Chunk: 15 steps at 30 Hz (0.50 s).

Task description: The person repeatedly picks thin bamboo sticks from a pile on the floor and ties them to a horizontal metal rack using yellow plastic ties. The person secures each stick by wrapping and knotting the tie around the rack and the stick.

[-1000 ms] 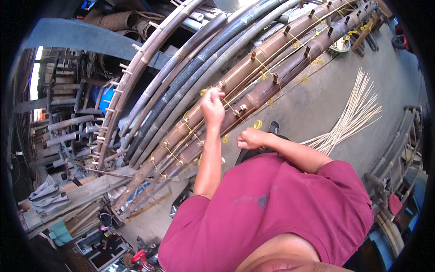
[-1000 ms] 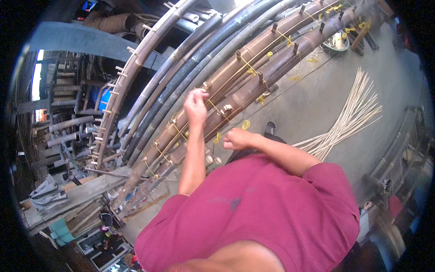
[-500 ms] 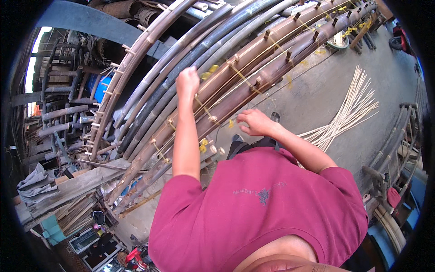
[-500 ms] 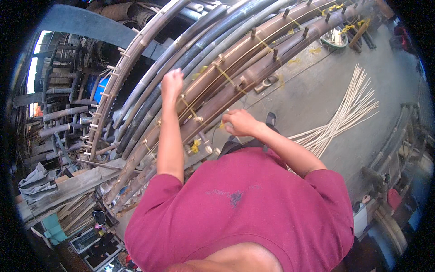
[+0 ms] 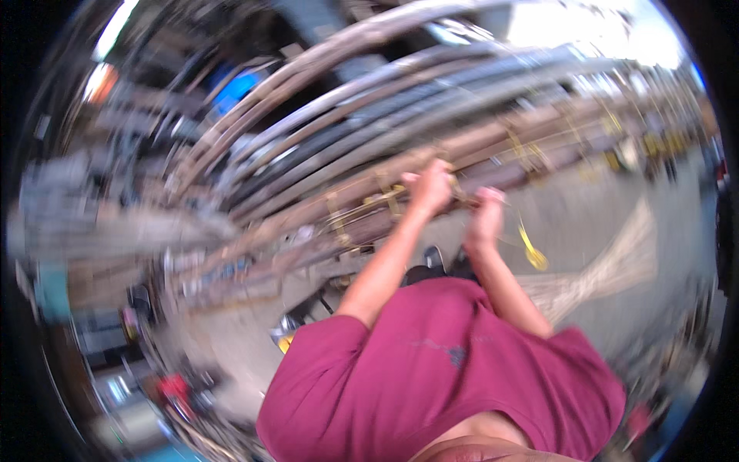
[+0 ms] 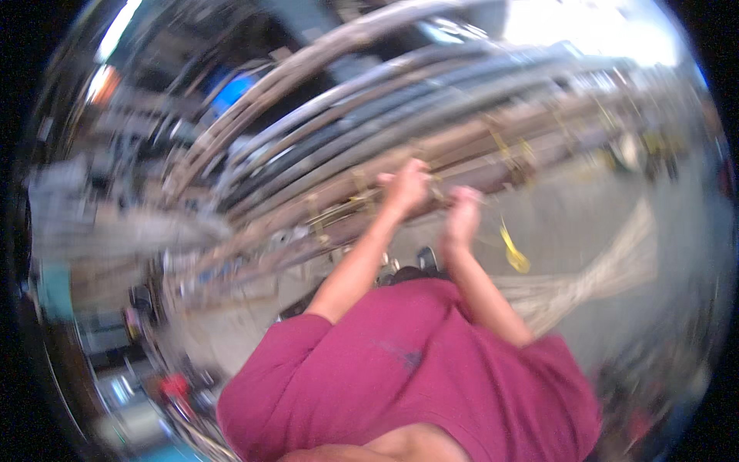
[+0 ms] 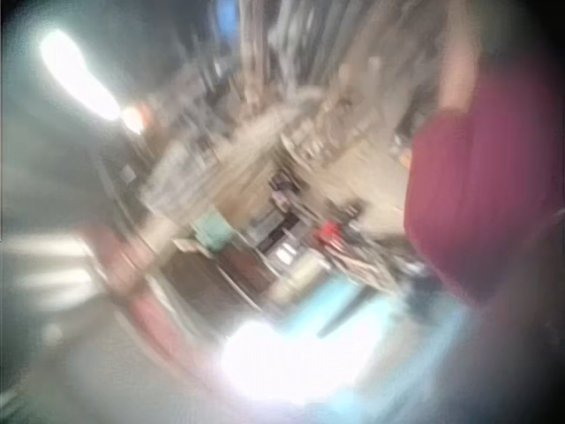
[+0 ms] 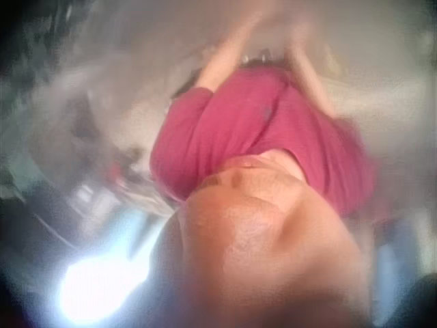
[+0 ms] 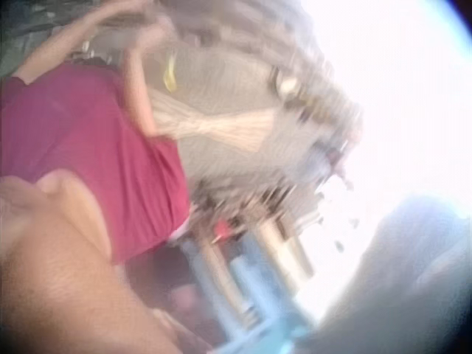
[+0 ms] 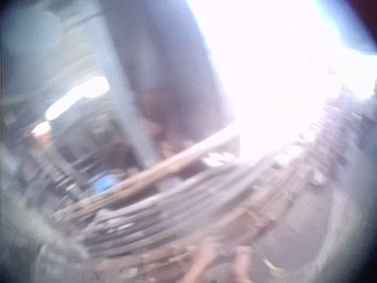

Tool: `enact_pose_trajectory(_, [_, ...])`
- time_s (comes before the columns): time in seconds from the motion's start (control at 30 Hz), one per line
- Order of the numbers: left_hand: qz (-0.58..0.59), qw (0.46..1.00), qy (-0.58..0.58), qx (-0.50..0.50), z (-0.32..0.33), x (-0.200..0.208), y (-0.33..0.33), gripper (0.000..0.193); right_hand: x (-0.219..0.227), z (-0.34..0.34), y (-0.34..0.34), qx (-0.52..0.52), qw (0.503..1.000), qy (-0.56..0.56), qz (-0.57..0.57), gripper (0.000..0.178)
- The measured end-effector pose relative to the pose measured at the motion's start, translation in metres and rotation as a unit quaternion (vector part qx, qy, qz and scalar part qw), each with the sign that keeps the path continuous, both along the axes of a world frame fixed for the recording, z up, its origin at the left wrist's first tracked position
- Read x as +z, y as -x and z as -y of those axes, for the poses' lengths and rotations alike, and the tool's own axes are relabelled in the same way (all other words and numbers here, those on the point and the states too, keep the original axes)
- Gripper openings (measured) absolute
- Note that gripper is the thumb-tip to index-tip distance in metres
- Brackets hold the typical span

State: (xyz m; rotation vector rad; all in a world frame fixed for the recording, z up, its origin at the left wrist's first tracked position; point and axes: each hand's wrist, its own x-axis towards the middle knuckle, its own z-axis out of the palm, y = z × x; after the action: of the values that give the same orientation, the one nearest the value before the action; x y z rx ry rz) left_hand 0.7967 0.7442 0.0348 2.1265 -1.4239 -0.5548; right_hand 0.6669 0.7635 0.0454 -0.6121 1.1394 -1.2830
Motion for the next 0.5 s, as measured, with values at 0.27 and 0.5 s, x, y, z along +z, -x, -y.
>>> enact_pose_trajectory(0.27, [-0.005,0.997,0.077,-0.001,0.007,-0.026,0.003,0.017,0.149,0.048,0.004,0.228,0.883,0.148,0.382,0.044])
enact_pose_trajectory(0.5, [0.016,0.999,-0.045,-0.021,0.009,0.0,0.003,0.022,0.159,0.087,-0.091,0.364,0.881,0.049,0.299,0.039])
